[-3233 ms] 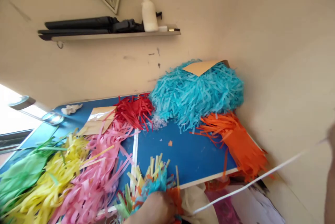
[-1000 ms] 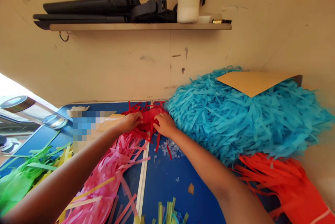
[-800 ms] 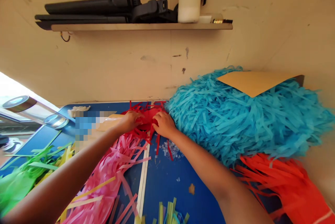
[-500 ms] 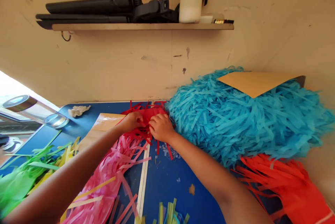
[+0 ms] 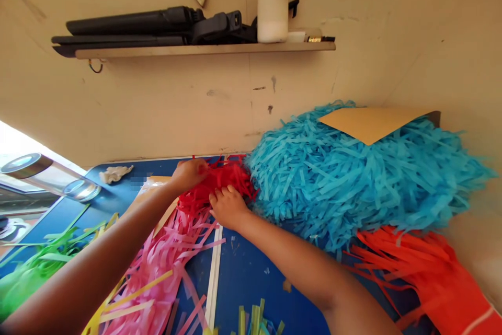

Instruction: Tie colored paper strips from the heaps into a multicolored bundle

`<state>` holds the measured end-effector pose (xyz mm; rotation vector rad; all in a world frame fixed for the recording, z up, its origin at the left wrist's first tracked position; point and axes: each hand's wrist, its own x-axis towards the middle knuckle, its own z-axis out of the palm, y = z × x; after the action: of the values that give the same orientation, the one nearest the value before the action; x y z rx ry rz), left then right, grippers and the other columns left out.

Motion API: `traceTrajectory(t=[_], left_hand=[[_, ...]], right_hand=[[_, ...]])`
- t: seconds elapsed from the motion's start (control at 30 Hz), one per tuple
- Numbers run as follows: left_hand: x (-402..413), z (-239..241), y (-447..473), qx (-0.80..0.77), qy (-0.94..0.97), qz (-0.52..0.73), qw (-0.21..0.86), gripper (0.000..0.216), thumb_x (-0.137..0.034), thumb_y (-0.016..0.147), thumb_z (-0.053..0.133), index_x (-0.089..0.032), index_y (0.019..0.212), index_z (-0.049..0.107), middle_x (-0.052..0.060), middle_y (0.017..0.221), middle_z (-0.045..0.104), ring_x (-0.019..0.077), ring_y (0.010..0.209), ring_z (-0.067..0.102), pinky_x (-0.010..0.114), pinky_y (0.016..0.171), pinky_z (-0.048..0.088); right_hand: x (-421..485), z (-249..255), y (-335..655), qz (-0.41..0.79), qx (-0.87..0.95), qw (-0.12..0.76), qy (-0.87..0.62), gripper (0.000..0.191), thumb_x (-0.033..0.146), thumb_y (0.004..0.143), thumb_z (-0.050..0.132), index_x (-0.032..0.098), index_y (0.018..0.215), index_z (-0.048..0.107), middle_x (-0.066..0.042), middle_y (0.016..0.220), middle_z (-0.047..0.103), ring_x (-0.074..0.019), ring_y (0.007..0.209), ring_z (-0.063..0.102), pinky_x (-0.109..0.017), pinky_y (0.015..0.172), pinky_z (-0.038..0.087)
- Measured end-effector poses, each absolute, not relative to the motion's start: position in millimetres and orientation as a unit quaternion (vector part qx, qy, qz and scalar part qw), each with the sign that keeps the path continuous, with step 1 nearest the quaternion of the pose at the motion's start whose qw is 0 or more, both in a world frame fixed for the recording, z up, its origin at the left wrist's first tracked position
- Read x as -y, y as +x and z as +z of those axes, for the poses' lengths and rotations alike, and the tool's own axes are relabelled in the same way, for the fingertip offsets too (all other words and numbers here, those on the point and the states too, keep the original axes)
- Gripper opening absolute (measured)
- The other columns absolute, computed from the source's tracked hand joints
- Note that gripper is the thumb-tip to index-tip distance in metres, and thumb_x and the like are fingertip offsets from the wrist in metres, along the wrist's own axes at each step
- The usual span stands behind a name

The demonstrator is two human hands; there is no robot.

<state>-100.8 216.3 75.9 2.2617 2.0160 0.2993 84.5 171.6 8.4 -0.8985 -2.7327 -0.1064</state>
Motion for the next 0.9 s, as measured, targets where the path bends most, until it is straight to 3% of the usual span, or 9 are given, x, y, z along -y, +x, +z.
traceTrajectory(t=[0.1, 0.23, 0.43, 0.57, 0.67, 0.7, 0.73, 0.8, 0.9], left_hand=[[-211.1, 90.7, -90.6, -0.646, 0.758, 0.095, -0.012, 0.019, -0.015, 0.077, 0.058, -0.019, 0.092, 0.068, 0.010, 0.087, 0.072, 0.0273, 0.101, 0.062, 0.045, 0.100, 0.031], [-210.4, 118.4, -82.4, -0.659, 0.738, 0.123, -0.075, 0.014, -0.021, 0.079, 0.057, -0.021, 0.085, 0.070, 0.011, 0.098, 0.070, 0.0298, 0.111, 0.056, 0.047, 0.102, 0.027], [-220.9, 170.4, -82.9, -0.742, 0.620, 0.219, -0.132, 0.019, -0.020, 0.079, 0.055, -0.018, 0.091, 0.070, 0.011, 0.101, 0.068, 0.0305, 0.103, 0.058, 0.045, 0.089, 0.038], [-221.6, 212.6, -85.4, -0.770, 0.547, 0.298, -0.140, 0.027, -0.015, 0.086, 0.046, -0.007, 0.107, 0.062, 0.011, 0.104, 0.067, 0.0246, 0.096, 0.060, 0.040, 0.077, 0.042], [-202.4, 249.9, -83.0, -0.766, 0.504, 0.353, -0.185, 0.038, -0.014, 0.094, 0.031, 0.002, 0.124, 0.048, 0.013, 0.124, 0.059, 0.0254, 0.110, 0.055, 0.044, 0.082, 0.040], [-190.5, 260.9, -81.6, -0.756, 0.508, 0.359, -0.207, 0.039, -0.019, 0.097, 0.029, -0.002, 0.127, 0.048, 0.010, 0.131, 0.055, 0.0267, 0.121, 0.049, 0.049, 0.089, 0.036], [-176.3, 269.8, -80.1, -0.730, 0.548, 0.343, -0.223, 0.038, -0.027, 0.098, 0.034, -0.009, 0.124, 0.054, 0.003, 0.130, 0.056, 0.0252, 0.125, 0.046, 0.050, 0.095, 0.032], [-143.5, 278.6, -77.2, -0.639, 0.671, 0.200, -0.319, 0.038, -0.034, 0.097, 0.036, -0.014, 0.114, 0.063, 0.000, 0.111, 0.063, 0.0235, 0.117, 0.052, 0.051, 0.104, 0.026], [-99.7, 267.5, -71.6, -0.526, 0.762, -0.009, -0.378, 0.048, -0.019, 0.096, 0.022, -0.019, 0.116, 0.065, 0.002, 0.083, 0.065, 0.0225, 0.090, 0.059, 0.047, 0.098, 0.036]], right_hand=[[-173.5, 7.9, 76.7, -0.029, 0.928, 0.128, -0.349, 0.058, 0.055, 0.092, 0.054, 0.007, 0.123, 0.061, -0.020, 0.108, 0.068, -0.0324, 0.106, 0.054, -0.046, 0.097, 0.034], [-176.5, 7.7, 76.5, -0.019, 0.924, 0.120, -0.362, 0.059, 0.060, 0.094, 0.046, 0.008, 0.103, 0.071, -0.019, 0.097, 0.070, -0.0326, 0.105, 0.053, -0.047, 0.095, 0.035], [-175.9, 3.4, 78.7, -0.012, 0.926, 0.119, -0.358, 0.052, 0.056, 0.094, 0.050, 0.010, 0.104, 0.072, -0.019, 0.108, 0.070, -0.0338, 0.119, 0.048, -0.052, 0.105, 0.028], [-180.2, 10.7, 83.2, 0.004, 0.933, 0.128, -0.337, 0.043, 0.046, 0.092, 0.059, 0.008, 0.107, 0.071, -0.019, 0.112, 0.069, -0.0349, 0.125, 0.045, -0.054, 0.109, 0.024], [-178.4, 24.4, 103.1, 0.032, 0.939, 0.147, -0.308, 0.031, 0.038, 0.094, 0.059, 0.019, 0.117, 0.067, -0.009, 0.122, 0.067, -0.0273, 0.128, 0.045, -0.048, 0.109, 0.028], [-173.1, 28.8, 114.7, 0.041, 0.938, 0.157, -0.308, 0.029, 0.036, 0.096, 0.055, 0.022, 0.119, 0.066, -0.007, 0.125, 0.066, -0.0247, 0.127, 0.046, -0.045, 0.108, 0.030], [-164.2, 32.2, 128.6, 0.050, 0.933, 0.167, -0.314, 0.028, 0.035, 0.098, 0.052, 0.023, 0.120, 0.066, -0.006, 0.126, 0.065, -0.0231, 0.124, 0.049, -0.043, 0.106, 0.032], [-135.9, 33.9, 161.3, 0.067, 0.924, 0.179, -0.333, 0.028, 0.033, 0.100, 0.048, 0.020, 0.117, 0.067, -0.008, 0.121, 0.067, -0.0208, 0.113, 0.057, -0.037, 0.098, 0.040], [-83.3, 19.1, 209.3, 0.111, 0.939, 0.173, -0.276, 0.029, 0.036, 0.098, 0.052, 0.021, 0.118, 0.067, -0.006, 0.123, 0.067, -0.0182, 0.111, 0.060, -0.031, 0.096, 0.043]])
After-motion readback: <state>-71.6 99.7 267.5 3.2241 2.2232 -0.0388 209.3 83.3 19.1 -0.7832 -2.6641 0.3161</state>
